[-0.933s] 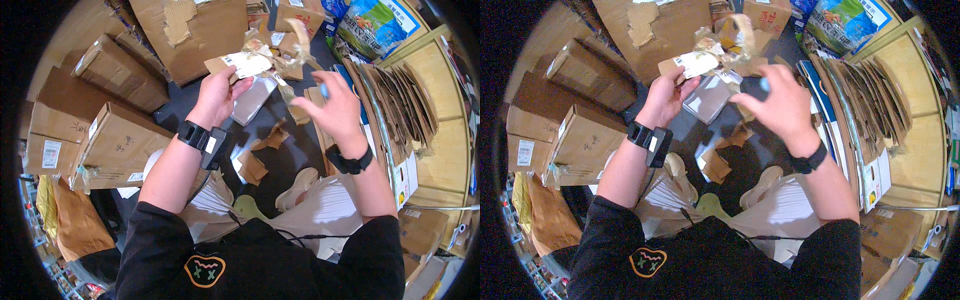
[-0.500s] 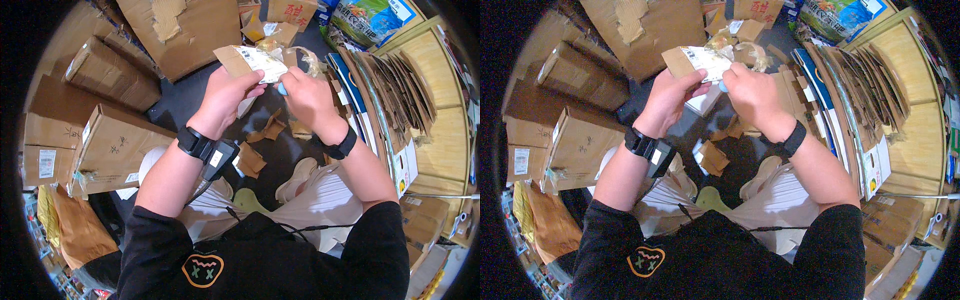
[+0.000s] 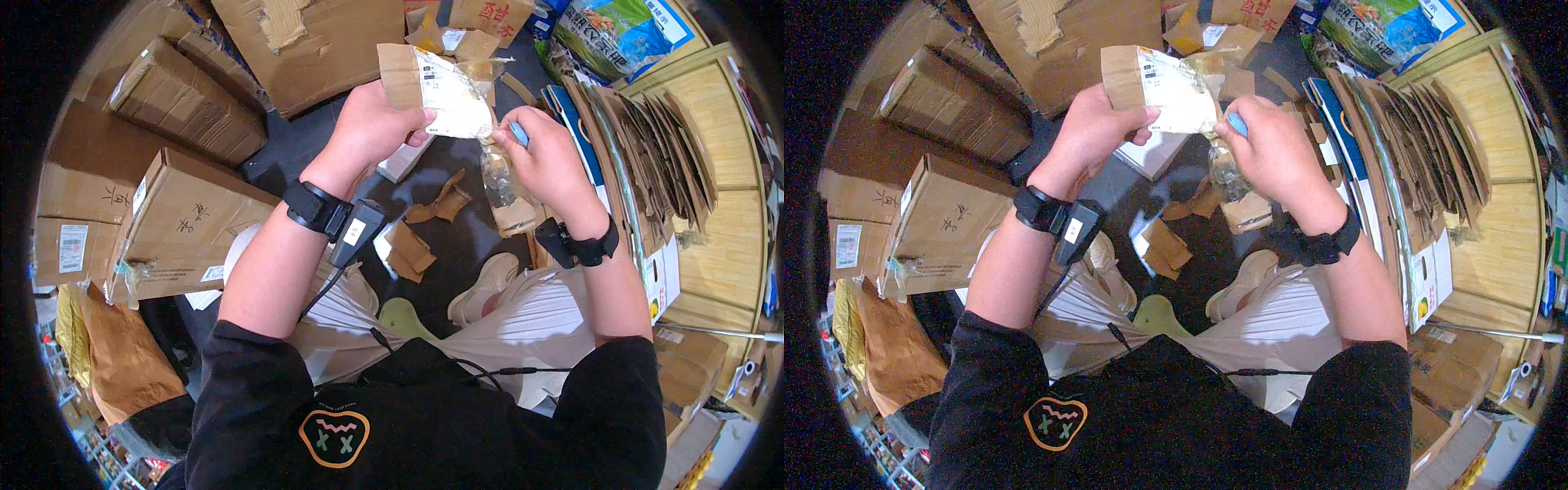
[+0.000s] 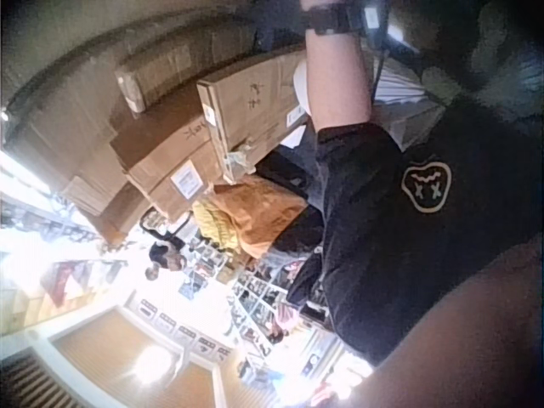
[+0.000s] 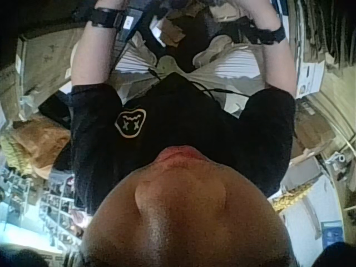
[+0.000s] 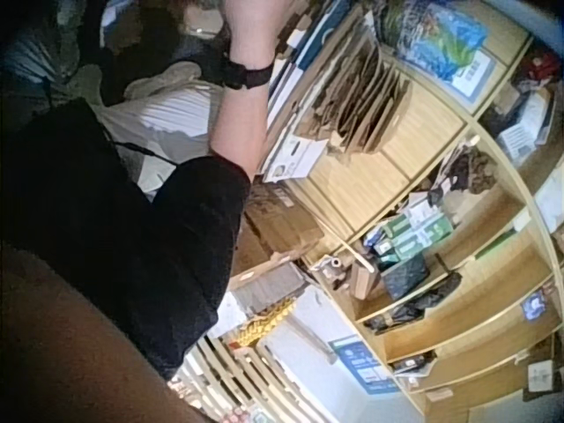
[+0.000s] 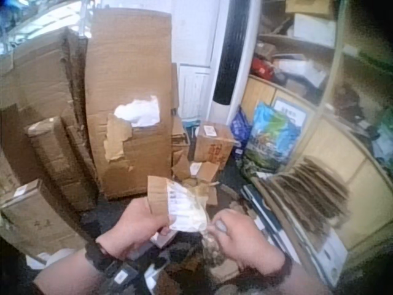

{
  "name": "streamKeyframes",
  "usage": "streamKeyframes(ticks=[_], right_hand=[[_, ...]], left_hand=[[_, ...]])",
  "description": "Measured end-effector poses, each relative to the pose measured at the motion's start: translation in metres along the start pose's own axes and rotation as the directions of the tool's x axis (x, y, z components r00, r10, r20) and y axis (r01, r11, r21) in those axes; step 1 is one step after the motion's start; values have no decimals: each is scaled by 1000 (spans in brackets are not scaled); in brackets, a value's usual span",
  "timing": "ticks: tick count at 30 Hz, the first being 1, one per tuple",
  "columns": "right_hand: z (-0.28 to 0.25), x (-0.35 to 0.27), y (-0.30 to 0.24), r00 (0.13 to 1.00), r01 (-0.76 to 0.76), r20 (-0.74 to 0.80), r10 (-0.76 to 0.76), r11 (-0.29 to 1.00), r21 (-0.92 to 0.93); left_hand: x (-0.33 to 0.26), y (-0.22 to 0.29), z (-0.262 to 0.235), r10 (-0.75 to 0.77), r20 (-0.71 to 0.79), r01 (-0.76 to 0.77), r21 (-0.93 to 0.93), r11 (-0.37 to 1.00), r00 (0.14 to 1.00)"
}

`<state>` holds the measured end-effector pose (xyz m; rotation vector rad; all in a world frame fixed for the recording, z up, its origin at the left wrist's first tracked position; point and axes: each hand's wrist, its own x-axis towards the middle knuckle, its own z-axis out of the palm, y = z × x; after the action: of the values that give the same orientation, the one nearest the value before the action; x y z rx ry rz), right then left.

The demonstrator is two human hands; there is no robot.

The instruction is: The person peels tape from small cardboard pieces using a box cutter, tears sections apart by hand, and stacks the flattened cardboard onto a pile.

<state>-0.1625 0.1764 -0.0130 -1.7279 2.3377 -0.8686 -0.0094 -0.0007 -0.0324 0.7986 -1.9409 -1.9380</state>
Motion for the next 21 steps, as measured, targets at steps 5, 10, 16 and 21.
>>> streamKeyframes(ticks=[5,10,16,21], right_hand=[[-11,-1,9,993,-91,83,88,995,43],[-9,0,0,971,-31,-232,61,991,129],[-25,-3,-4,909,7,-394,137,939,344],[-19,1,8,929,-140,-336,158,987,76]], left_hand=[[3,2,0,18,41,-20,47,999,999],[3,0,3,-49,-52,39,-166,985,997],[13,-4,-20,-66,-208,34,-153,988,976],[18,-9,-46,-263,-201,81,-631,772,944]])
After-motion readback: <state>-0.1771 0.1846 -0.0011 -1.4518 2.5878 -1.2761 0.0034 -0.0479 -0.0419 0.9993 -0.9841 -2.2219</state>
